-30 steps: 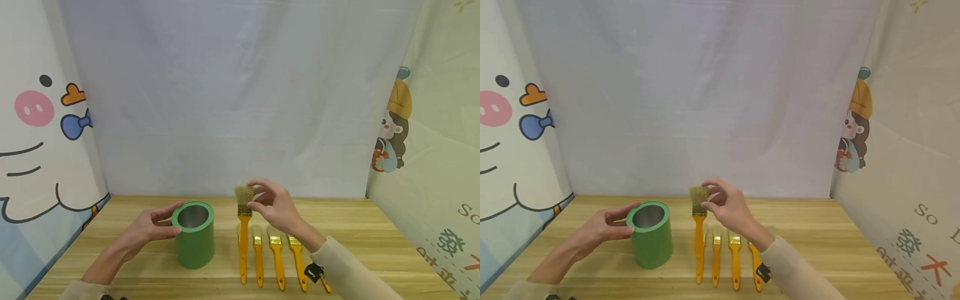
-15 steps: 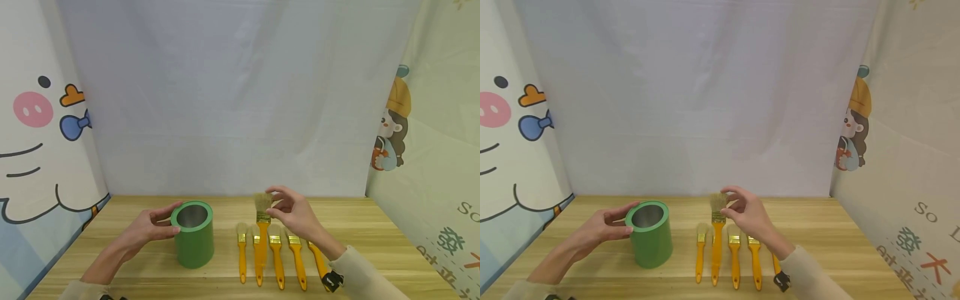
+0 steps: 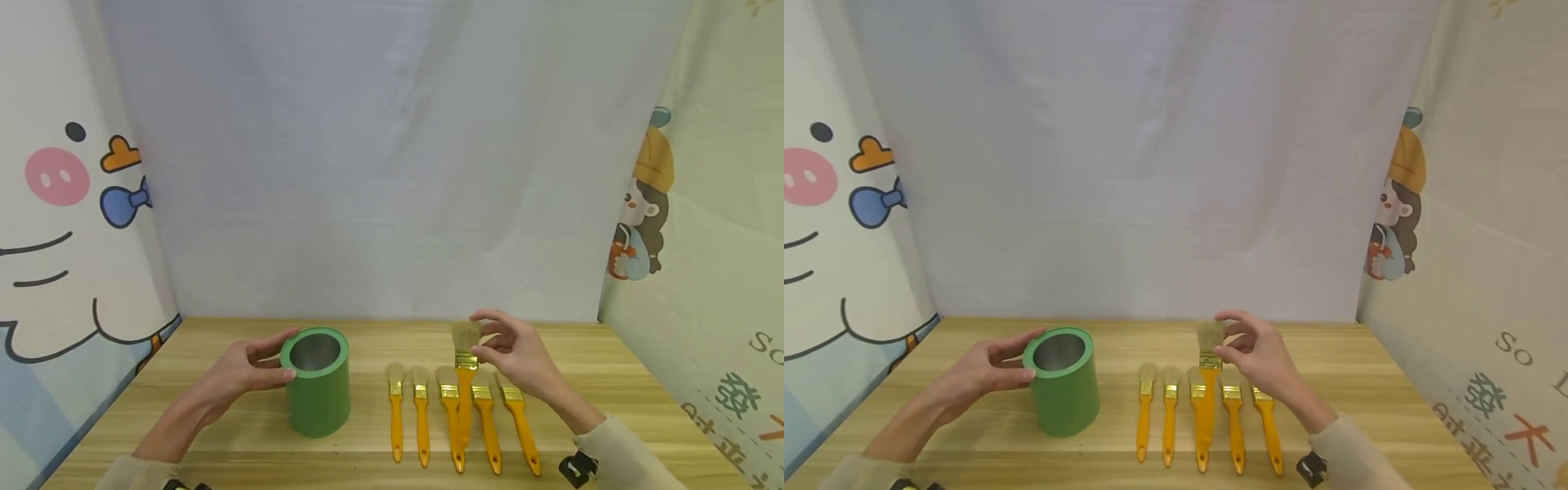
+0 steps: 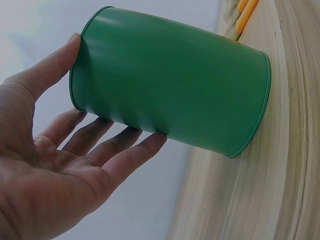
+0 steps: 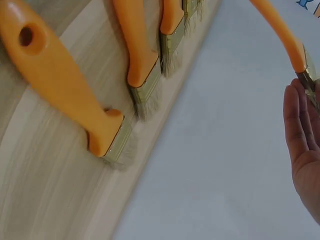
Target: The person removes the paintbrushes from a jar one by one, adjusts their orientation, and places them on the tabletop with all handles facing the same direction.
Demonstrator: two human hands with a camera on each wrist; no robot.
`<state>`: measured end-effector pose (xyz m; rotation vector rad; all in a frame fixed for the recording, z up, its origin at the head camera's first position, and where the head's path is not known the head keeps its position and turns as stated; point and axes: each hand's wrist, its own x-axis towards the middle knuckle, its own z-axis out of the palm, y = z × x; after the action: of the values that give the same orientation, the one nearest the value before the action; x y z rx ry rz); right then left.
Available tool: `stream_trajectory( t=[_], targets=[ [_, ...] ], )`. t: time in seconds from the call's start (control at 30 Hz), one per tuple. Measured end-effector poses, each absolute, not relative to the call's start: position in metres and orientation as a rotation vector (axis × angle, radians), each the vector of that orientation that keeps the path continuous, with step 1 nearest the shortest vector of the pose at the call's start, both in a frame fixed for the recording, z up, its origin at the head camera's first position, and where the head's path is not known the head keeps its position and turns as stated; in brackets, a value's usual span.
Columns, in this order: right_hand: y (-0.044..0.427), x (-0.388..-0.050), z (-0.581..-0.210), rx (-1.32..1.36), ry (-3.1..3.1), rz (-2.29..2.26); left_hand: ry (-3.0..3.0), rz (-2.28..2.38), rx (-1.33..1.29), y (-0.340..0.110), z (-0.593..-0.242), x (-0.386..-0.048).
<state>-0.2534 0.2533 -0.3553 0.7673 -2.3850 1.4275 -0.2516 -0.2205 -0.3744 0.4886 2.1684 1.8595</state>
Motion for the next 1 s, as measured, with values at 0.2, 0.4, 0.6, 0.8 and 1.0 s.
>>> stream_trajectory(
  t=[0.2, 0.4, 0.6, 0.8, 1.0],
  targets=[
    [0.273, -0.252, -0.356, 0.762, -2.369, 1.413, 2.175, 1.859, 0.489, -0.221, -0.374, -0.252],
    [0.291, -0.251, -0.352, 0.755, -2.391, 1.416, 2.172, 1.855, 0.485, -0.221, -0.374, -0.251],
    [0.312, -0.249, -0.349, 0.760, -2.412, 1.501, 2.168, 1.845, 0.489, -0.222, -0.374, -0.251],
    [0.338, -0.251, -0.353, 0.723, -2.472, 1.600, 2.167, 1.850, 0.503, -0.221, -0.374, -0.252],
    [0.365, -0.258, -0.361, 0.667, -2.580, 1.603, 2.172, 1.848, 0.500, -0.221, -0.374, -0.251]
  ],
)
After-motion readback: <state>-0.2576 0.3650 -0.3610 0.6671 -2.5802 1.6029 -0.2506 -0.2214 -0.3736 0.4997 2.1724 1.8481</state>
